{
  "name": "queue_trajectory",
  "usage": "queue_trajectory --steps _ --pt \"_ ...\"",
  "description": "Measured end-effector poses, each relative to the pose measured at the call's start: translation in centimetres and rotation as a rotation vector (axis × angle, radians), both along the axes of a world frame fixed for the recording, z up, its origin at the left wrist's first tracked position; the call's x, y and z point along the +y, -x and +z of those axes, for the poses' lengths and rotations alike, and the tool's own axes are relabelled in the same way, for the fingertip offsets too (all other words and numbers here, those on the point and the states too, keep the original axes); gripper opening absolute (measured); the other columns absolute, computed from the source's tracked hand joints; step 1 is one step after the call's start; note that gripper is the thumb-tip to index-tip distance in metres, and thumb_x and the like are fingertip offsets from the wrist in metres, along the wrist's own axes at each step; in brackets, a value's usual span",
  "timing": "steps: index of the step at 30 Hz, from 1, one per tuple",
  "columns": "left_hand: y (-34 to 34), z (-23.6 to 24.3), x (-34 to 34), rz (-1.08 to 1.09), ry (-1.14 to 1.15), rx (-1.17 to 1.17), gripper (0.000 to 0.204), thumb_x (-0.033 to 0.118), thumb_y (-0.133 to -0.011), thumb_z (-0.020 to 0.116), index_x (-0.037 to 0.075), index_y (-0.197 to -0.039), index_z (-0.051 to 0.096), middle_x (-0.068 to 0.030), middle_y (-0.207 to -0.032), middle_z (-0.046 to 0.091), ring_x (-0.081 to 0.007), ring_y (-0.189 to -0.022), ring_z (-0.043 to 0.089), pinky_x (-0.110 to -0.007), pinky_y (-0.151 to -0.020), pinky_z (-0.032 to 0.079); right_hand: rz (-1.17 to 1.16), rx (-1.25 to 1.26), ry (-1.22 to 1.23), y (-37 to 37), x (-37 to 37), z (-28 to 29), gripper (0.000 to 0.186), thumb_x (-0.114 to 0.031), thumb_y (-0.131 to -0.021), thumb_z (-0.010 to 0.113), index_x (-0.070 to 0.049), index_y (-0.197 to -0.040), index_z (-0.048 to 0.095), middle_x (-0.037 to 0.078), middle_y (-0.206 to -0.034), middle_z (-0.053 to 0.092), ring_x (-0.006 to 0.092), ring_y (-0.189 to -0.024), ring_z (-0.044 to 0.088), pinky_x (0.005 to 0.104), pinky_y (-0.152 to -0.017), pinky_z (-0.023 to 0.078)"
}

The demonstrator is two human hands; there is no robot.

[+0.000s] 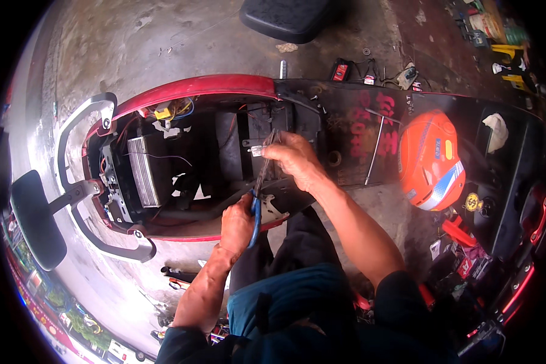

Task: The person cuts and strips wires inside a scooter compartment using shears, then twists and connects the wire ends together by hand.

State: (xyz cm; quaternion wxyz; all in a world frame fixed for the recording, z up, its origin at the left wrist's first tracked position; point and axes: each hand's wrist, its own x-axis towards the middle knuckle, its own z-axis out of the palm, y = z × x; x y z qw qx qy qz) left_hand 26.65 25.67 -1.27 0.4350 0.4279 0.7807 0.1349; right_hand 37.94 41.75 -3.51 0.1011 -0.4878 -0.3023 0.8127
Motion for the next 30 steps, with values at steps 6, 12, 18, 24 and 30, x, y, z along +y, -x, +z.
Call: queue_trajectory --steps 6,12,18,24,30 --pt "-0.1 -0.3 0.1 0.006 -0.067 0.01 0.019 0.016 -0.077 0.061 0.004 -0.092 0.058 -0.0205 -0.07 0.062 -0.0397 -0.067 0.061 -0.049 -0.064 0.049 -0.029 -0.041 -0.08 0.5 -0.3 0.5 0.011 -0.01 -0.075 0.065 -0.007 -0.083 0.057 -0.003 -0.07 0.052 0.0012 -0.052 0.038 0.0182 -0.042 0.023" --pt "0.3 0.2 -0.4 0.013 0.003 0.007 0.024 0.015 -0.072 0.063 0.004 -0.093 0.058 -0.0199 -0.071 0.063 -0.0384 -0.069 0.062 -0.046 -0.065 0.05 -0.124 -0.04 -0.075 0.7 -1.0 0.6 0.007 -0.009 -0.076 0.064 -0.007 -0.079 0.058 -0.002 -0.071 0.055 0.0015 -0.055 0.041 0.0177 -0.042 0.024" --pt "3.4 3.8 -0.6 -0.296 0.156 0.123 0.032 0.015 -0.075 0.062 0.005 -0.104 0.053 -0.0186 -0.084 0.064 -0.038 -0.078 0.062 -0.046 -0.068 0.049 -0.336 -0.044 0.0 -0.9 -1.1 -0.7 0.007 -0.012 -0.08 0.06 -0.008 -0.082 0.055 -0.005 -0.062 0.046 0.0018 -0.044 0.035 0.0178 -0.037 0.022" --pt "5.5 2.8 -3.8 0.008 -0.135 0.043 0.012 0.016 -0.084 0.056 0.006 -0.09 0.056 -0.0092 -0.065 0.059 -0.0241 -0.055 0.059 -0.034 -0.05 0.045 -0.726 0.389 0.112 -1.5 3.3 -2.3 0.023 -0.034 -0.088 0.057 -0.012 -0.085 0.053 -0.005 -0.055 0.035 0.0062 -0.042 0.032 0.0205 -0.039 0.023" --pt "2.4 0.1 -4.9 0.382 -0.047 -0.3 0.01 0.01 -0.088 0.05 0.001 -0.084 0.054 0.0006 -0.057 0.044 -0.0042 -0.051 0.04 -0.019 -0.047 0.035 -0.923 0.373 -0.018 -0.6 4.9 -1.6 0.022 -0.02 -0.086 0.052 -0.011 -0.106 0.052 0.0 -0.078 0.047 0.01 -0.058 0.042 0.0231 -0.051 0.034"
